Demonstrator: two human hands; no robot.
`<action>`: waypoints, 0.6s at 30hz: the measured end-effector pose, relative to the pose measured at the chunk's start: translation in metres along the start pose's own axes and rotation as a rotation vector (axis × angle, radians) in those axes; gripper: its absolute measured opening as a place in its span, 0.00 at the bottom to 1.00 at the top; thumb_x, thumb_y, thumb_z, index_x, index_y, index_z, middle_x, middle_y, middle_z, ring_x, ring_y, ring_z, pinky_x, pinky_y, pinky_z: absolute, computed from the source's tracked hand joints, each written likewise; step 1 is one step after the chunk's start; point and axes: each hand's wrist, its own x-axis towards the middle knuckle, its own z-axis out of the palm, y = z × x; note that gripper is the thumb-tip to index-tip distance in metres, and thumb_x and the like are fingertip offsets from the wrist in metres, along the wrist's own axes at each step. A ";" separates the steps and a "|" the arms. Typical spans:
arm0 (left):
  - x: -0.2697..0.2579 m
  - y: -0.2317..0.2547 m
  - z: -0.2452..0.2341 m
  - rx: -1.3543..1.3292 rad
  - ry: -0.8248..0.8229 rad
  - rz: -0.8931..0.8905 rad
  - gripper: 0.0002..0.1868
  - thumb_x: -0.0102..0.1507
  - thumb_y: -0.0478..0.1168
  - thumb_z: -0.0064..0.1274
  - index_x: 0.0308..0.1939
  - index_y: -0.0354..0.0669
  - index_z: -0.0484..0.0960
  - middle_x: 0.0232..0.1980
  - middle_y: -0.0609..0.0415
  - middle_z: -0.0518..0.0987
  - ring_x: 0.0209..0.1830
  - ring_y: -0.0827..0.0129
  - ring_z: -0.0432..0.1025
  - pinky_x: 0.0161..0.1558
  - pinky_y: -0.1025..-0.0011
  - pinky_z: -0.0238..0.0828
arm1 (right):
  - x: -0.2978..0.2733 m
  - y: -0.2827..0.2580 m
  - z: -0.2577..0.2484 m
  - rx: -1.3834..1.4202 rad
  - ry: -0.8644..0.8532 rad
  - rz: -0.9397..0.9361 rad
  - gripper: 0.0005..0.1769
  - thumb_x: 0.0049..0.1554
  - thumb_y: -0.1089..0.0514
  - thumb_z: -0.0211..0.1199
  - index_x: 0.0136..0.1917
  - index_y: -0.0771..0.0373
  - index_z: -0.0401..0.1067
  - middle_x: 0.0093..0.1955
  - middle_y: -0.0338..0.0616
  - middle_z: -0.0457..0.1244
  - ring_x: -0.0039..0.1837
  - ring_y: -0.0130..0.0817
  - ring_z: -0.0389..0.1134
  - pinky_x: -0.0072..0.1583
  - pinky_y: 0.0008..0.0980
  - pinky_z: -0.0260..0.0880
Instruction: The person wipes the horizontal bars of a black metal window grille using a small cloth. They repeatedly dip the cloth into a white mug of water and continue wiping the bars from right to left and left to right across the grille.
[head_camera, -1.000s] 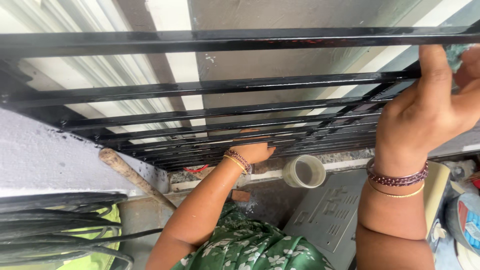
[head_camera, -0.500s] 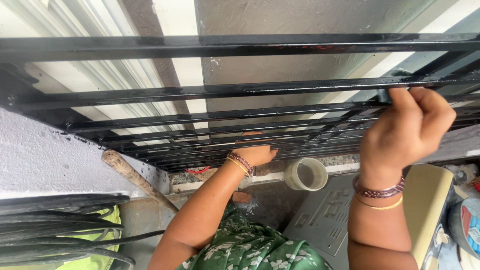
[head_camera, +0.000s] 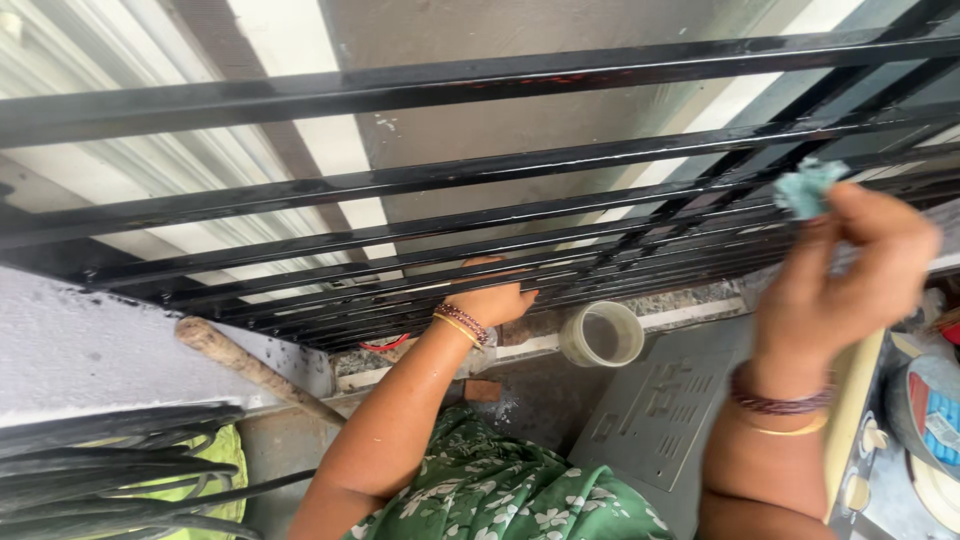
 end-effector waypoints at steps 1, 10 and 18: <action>0.000 0.000 0.000 -0.001 0.012 0.005 0.21 0.61 0.58 0.54 0.41 0.45 0.85 0.34 0.46 0.83 0.36 0.52 0.79 0.41 0.55 0.76 | -0.005 -0.002 0.008 -0.065 -0.003 -0.123 0.13 0.66 0.72 0.66 0.61 0.61 0.74 0.58 0.50 0.66 0.59 0.41 0.67 0.58 0.37 0.68; 0.003 -0.001 0.009 -0.012 0.043 -0.019 0.21 0.60 0.58 0.55 0.41 0.45 0.86 0.34 0.45 0.83 0.35 0.49 0.78 0.40 0.53 0.75 | -0.010 0.071 0.019 -0.428 0.009 -0.339 0.19 0.67 0.74 0.59 0.69 0.64 0.73 0.61 0.49 0.60 0.63 0.46 0.62 0.62 0.42 0.64; 0.007 0.003 0.012 0.039 0.129 0.049 0.20 0.59 0.56 0.56 0.40 0.44 0.86 0.33 0.45 0.83 0.33 0.51 0.78 0.38 0.53 0.74 | 0.005 0.082 0.008 -0.351 0.033 -0.208 0.24 0.60 0.79 0.55 0.66 0.66 0.74 0.60 0.52 0.61 0.63 0.47 0.64 0.63 0.41 0.69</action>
